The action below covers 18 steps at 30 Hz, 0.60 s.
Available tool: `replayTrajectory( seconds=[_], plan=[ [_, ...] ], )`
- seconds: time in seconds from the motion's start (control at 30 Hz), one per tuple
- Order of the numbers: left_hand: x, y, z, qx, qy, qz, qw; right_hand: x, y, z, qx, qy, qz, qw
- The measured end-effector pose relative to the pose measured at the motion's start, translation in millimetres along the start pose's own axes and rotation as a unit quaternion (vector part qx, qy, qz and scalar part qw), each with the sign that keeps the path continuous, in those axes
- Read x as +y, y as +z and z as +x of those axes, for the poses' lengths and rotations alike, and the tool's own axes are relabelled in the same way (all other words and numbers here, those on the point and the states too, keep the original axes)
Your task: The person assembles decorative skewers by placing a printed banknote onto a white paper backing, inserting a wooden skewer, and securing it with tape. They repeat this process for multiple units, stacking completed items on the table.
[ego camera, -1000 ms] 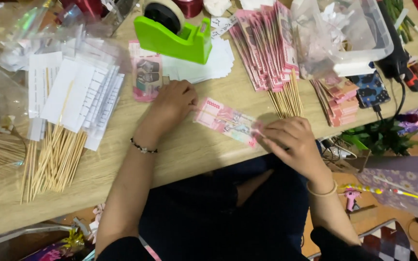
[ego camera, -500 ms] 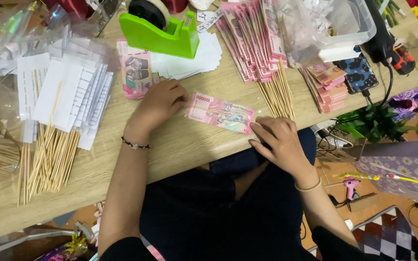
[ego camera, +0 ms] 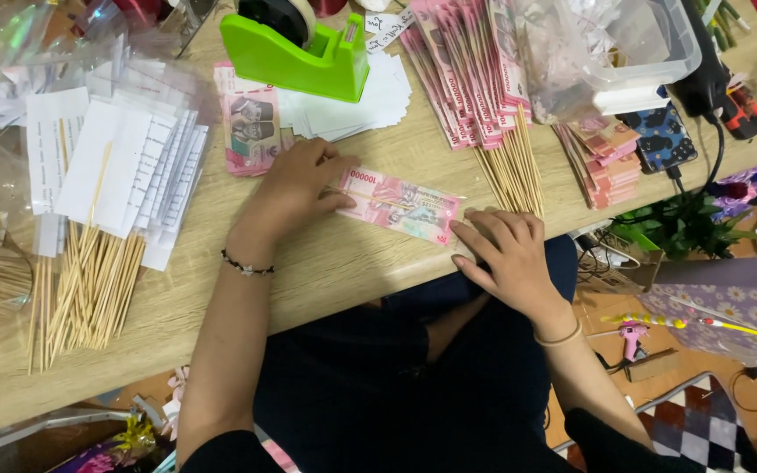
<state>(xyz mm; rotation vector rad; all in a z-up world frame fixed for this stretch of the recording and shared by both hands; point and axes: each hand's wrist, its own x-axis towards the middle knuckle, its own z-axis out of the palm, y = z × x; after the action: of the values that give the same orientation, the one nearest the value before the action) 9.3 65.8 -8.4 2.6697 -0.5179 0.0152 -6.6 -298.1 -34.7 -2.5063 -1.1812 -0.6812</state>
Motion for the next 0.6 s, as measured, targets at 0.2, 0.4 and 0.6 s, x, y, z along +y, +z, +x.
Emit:
replayTrajectory(
  seconds=[0.2, 0.4, 0.6],
  plan=[
    [-3, 1, 0, -0.017, -0.016, -0.018, 1.000, -3, 7, -1, 0.004, -0.011, -0.032, 0.999],
    [1, -6, 2, -0.054, -0.067, -0.033, 0.996, -8, 3, -2, -0.018, -0.006, -0.055, 0.998],
    [-25, -4, -5, -0.030, -0.083, -0.028, 0.996, -14, -1, 0, -0.019, 0.002, -0.037, 0.999]
  ],
)
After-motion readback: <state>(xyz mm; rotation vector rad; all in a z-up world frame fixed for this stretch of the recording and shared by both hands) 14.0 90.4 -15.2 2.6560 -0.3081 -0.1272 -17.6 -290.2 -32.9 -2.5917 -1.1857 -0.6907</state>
